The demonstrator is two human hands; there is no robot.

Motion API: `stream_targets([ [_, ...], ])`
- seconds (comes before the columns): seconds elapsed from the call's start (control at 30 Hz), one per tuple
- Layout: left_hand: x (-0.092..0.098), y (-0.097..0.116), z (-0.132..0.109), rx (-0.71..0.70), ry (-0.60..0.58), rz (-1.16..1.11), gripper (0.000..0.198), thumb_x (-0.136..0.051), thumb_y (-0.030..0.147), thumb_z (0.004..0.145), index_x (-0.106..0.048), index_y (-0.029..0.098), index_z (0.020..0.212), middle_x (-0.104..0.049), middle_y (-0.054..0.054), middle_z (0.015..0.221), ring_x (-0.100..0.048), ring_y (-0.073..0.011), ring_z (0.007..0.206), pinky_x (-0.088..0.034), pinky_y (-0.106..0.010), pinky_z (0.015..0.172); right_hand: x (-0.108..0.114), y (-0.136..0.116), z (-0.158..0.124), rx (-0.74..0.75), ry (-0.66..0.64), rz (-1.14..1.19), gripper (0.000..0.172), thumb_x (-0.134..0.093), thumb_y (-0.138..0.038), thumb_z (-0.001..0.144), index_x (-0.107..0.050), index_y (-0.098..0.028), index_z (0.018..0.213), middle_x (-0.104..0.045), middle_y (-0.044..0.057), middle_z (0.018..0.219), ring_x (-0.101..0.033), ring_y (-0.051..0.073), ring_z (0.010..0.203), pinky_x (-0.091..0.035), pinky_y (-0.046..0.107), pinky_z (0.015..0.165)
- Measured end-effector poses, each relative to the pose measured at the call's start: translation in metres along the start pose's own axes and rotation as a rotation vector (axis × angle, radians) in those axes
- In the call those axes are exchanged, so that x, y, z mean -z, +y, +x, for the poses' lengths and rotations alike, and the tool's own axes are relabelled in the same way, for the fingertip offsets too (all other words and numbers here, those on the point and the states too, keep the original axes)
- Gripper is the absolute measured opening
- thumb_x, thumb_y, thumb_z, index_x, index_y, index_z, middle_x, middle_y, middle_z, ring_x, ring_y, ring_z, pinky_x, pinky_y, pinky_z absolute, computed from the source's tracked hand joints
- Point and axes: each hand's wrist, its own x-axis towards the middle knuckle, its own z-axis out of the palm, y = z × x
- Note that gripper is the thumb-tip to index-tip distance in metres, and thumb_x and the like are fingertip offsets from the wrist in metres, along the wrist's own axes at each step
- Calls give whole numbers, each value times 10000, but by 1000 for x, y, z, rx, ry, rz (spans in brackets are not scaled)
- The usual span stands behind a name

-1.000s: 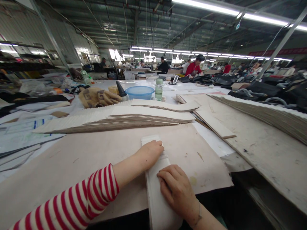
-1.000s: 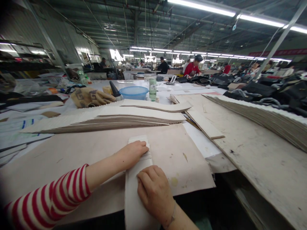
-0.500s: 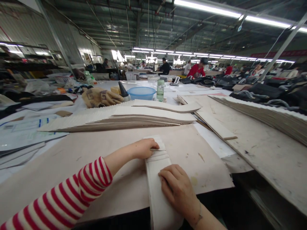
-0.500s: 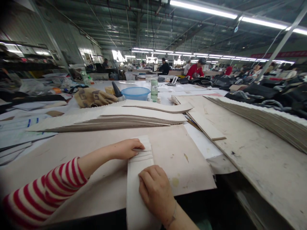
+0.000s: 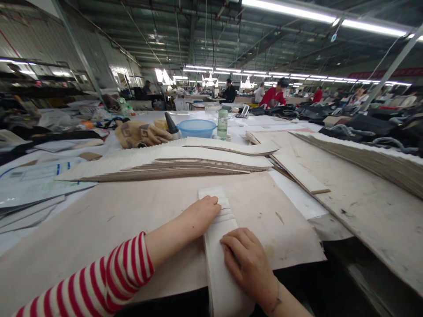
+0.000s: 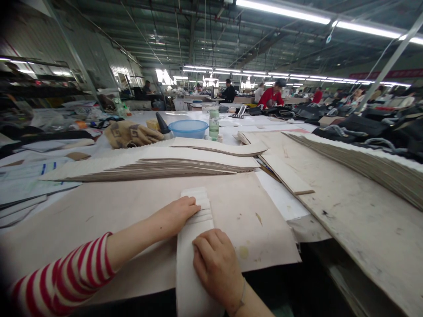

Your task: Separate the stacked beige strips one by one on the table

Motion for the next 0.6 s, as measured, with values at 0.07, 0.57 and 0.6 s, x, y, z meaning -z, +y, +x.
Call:
stream_targets([
  [0.07, 0, -3, -1, 2, 15, -41, 324, -365, 42, 765, -586, 143, 978, -559, -89, 915, -515, -209, 871, -424, -326, 778, 0, 0, 0, 2, 3, 9, 155, -440, -101, 798, -552, -174, 875, -562, 46, 797, -494, 179, 777, -418, 337, 699],
  [0.57, 1, -40, -17, 17, 24, -407, 365, -470, 14, 678, -609, 160, 983, -574, -46, 965, -531, -154, 923, -406, -255, 858, -1, 1, -1, -4, -17, 11, 163, -444, -100, 801, -550, -178, 896, -566, 56, 809, -499, 187, 786, -423, 346, 699],
  [0.6, 0, -39, -17, 9, 32, -405, 356, -470, 15, 682, -610, 158, 977, -575, -49, 968, -528, -158, 929, -402, -259, 866, 0, 1, -1, -4, -20, 10, 162, -443, -102, 802, -550, -178, 896, -567, 55, 810, -500, 187, 788, -423, 347, 703],
])
